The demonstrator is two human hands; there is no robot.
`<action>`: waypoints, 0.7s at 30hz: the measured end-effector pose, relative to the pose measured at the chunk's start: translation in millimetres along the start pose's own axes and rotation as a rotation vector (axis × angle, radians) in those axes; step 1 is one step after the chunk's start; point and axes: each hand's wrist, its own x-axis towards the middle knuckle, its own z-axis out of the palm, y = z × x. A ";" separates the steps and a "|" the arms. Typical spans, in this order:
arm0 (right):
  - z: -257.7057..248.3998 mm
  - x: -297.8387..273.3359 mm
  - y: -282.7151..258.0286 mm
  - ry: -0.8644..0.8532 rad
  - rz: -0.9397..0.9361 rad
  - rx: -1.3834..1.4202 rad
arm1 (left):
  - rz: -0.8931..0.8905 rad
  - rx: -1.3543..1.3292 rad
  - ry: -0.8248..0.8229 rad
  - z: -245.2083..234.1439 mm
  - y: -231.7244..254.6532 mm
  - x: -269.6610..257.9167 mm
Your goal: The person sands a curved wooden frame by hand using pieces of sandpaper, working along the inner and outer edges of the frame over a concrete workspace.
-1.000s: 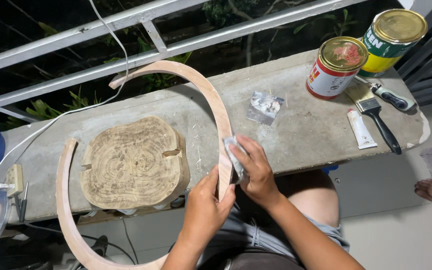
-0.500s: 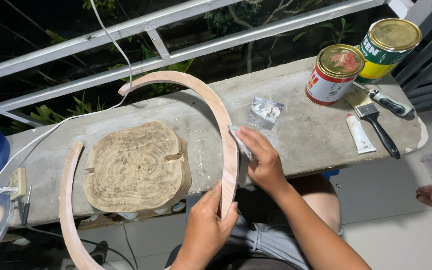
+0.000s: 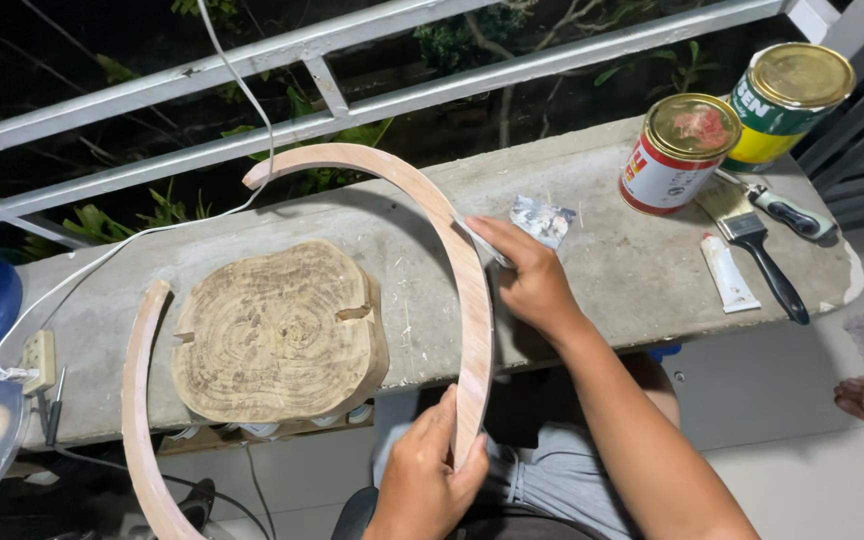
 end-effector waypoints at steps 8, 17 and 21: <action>14.9 11.6 9.4 0.040 0.198 0.113 | 0.045 -0.053 0.002 8.2 -2.5 -20.9; 12.7 -32.3 -1.5 0.187 0.169 0.233 | 0.043 -0.092 0.033 6.7 -2.3 -22.7; 19.2 -17.8 -1.9 0.187 0.075 0.123 | 0.065 -0.087 0.049 10.8 -4.8 -27.3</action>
